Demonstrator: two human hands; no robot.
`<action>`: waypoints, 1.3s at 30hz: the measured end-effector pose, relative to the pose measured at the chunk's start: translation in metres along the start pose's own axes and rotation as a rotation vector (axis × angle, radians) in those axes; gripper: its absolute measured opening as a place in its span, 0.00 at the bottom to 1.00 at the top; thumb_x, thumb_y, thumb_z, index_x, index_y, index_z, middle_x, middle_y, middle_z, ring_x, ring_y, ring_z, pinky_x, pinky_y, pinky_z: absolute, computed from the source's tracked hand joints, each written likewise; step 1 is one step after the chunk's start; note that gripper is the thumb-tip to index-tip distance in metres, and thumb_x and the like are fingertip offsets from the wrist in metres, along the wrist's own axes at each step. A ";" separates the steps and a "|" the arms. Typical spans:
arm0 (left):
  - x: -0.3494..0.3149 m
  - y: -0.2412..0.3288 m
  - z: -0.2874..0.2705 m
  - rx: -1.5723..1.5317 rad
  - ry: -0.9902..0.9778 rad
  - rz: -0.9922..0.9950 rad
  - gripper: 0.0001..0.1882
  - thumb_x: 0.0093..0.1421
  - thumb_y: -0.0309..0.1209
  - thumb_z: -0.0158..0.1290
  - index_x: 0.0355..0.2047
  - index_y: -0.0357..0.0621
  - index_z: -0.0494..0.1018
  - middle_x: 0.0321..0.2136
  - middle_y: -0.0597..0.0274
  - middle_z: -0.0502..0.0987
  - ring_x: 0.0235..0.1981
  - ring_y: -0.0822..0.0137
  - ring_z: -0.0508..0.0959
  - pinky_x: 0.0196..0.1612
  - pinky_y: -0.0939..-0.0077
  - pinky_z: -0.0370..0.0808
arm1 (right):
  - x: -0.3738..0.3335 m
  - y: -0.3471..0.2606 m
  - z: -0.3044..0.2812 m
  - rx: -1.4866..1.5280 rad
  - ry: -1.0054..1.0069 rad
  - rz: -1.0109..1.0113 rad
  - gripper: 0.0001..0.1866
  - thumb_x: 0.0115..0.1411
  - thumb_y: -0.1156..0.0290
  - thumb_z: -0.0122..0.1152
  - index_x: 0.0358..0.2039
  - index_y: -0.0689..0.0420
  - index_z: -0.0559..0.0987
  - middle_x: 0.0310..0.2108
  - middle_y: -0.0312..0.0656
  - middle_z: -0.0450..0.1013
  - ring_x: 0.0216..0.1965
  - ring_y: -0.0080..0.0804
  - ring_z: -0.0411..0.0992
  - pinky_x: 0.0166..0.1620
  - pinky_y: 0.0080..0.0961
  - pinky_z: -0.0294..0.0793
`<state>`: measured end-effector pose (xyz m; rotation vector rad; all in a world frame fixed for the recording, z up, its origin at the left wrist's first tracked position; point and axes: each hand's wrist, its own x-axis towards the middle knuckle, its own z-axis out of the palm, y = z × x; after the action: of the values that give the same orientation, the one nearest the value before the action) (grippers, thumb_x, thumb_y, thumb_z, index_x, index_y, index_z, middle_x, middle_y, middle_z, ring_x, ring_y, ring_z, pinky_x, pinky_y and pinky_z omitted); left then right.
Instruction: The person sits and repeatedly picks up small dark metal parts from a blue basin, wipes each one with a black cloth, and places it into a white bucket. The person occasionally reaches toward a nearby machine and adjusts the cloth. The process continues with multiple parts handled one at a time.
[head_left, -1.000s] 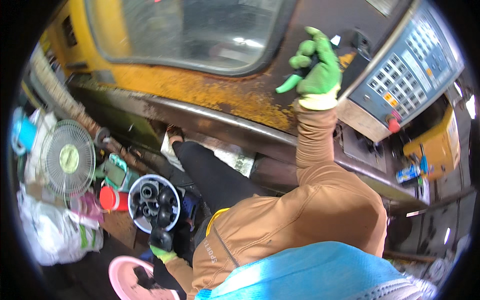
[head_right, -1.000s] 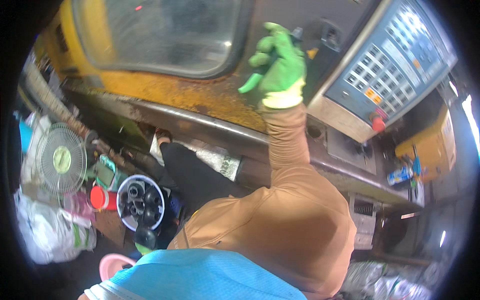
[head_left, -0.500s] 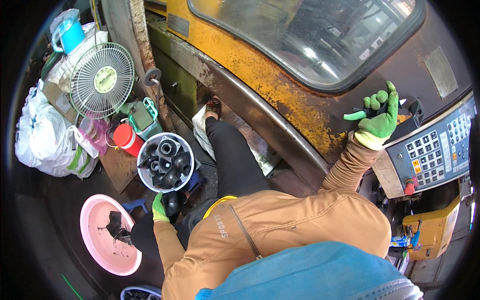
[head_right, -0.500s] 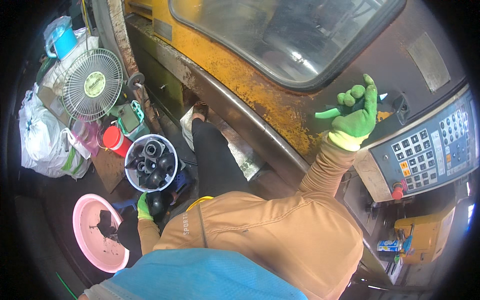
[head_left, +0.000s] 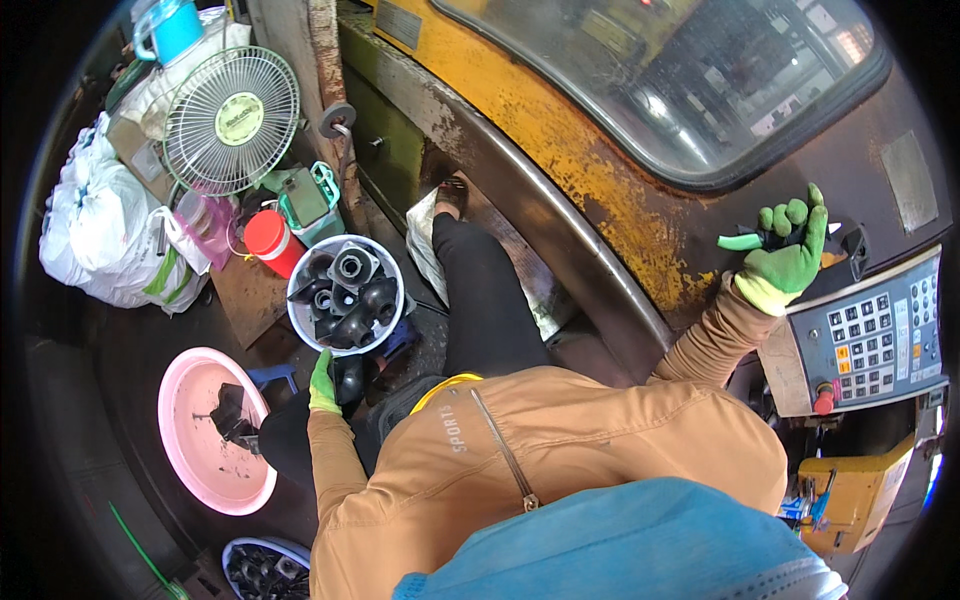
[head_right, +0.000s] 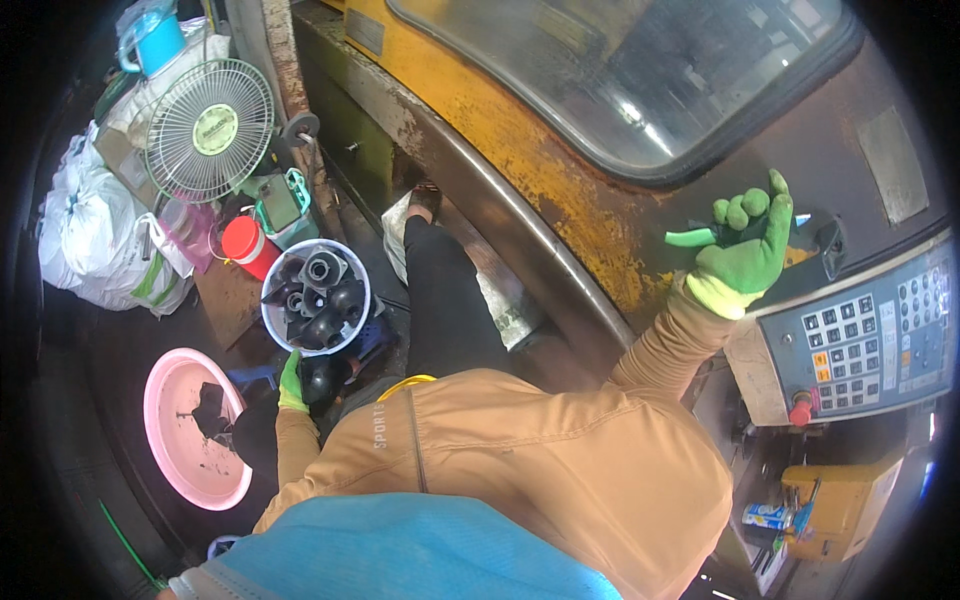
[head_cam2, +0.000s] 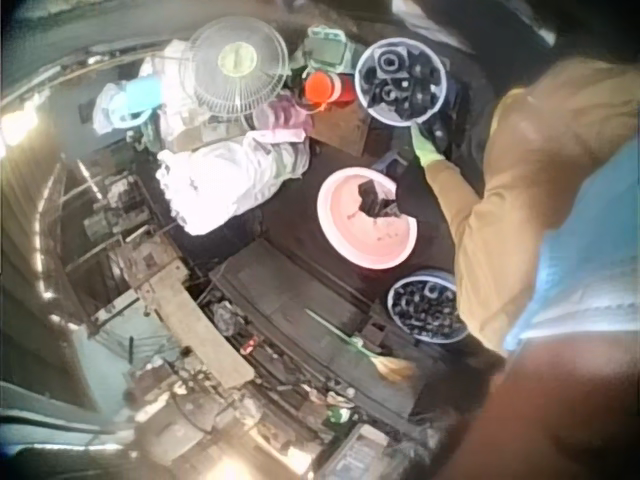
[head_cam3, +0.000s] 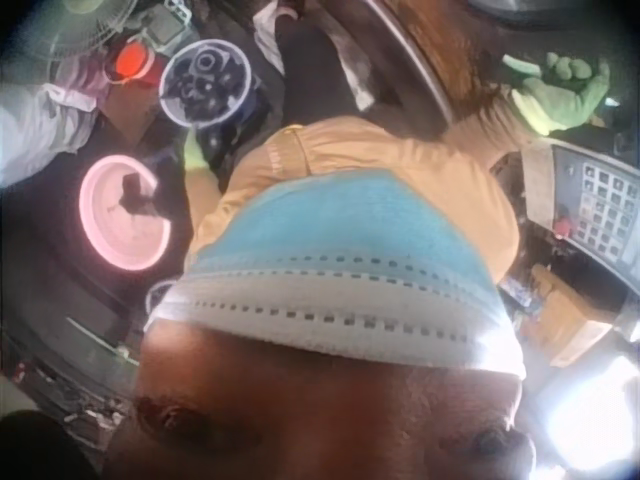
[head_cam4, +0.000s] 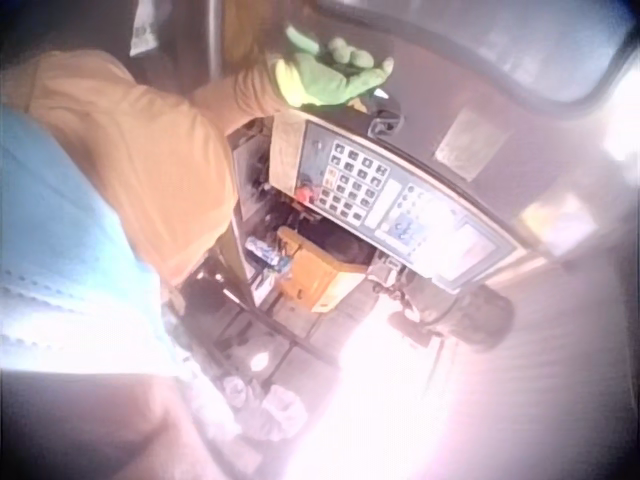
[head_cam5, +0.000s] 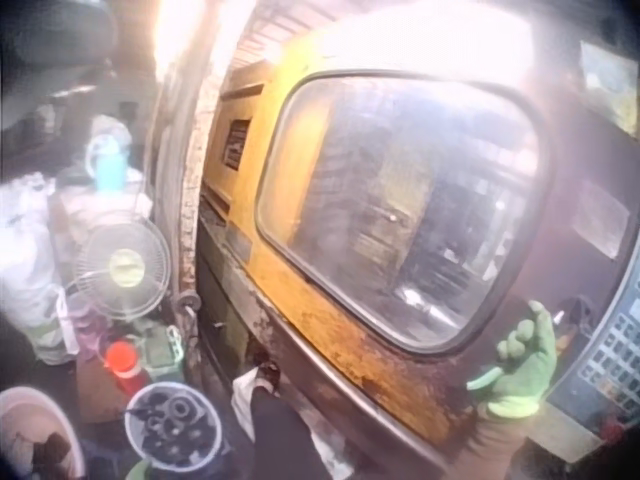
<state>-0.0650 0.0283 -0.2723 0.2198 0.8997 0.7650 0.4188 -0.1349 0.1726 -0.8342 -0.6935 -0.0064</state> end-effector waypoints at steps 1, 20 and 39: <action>-0.001 0.000 0.002 -0.005 0.049 -0.015 0.21 0.64 0.43 0.46 0.47 0.39 0.73 0.41 0.54 0.79 0.38 0.60 0.79 0.44 0.67 0.76 | 0.000 0.000 0.000 0.005 0.024 0.003 0.16 0.66 0.62 0.48 0.48 0.61 0.71 0.22 0.31 0.61 0.21 0.20 0.57 0.29 0.22 0.60; -0.015 0.003 0.021 -0.057 0.152 -0.044 0.16 0.62 0.39 0.50 0.44 0.41 0.73 0.37 0.55 0.79 0.33 0.60 0.80 0.36 0.67 0.78 | 0.002 0.000 -0.003 -0.031 -0.003 0.000 0.18 0.67 0.62 0.46 0.49 0.62 0.69 0.21 0.31 0.58 0.20 0.20 0.55 0.27 0.21 0.58; -0.007 -0.002 -0.004 0.043 -0.129 -0.170 0.18 0.63 0.41 0.47 0.39 0.36 0.73 0.32 0.53 0.79 0.31 0.63 0.80 0.36 0.71 0.78 | -0.002 0.001 0.001 -0.067 0.062 -0.037 0.17 0.68 0.65 0.45 0.51 0.64 0.69 0.22 0.31 0.57 0.21 0.20 0.53 0.27 0.20 0.57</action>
<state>-0.0696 0.0215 -0.2714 0.2246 0.8018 0.5683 0.4169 -0.1336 0.1716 -0.8814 -0.6531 -0.0885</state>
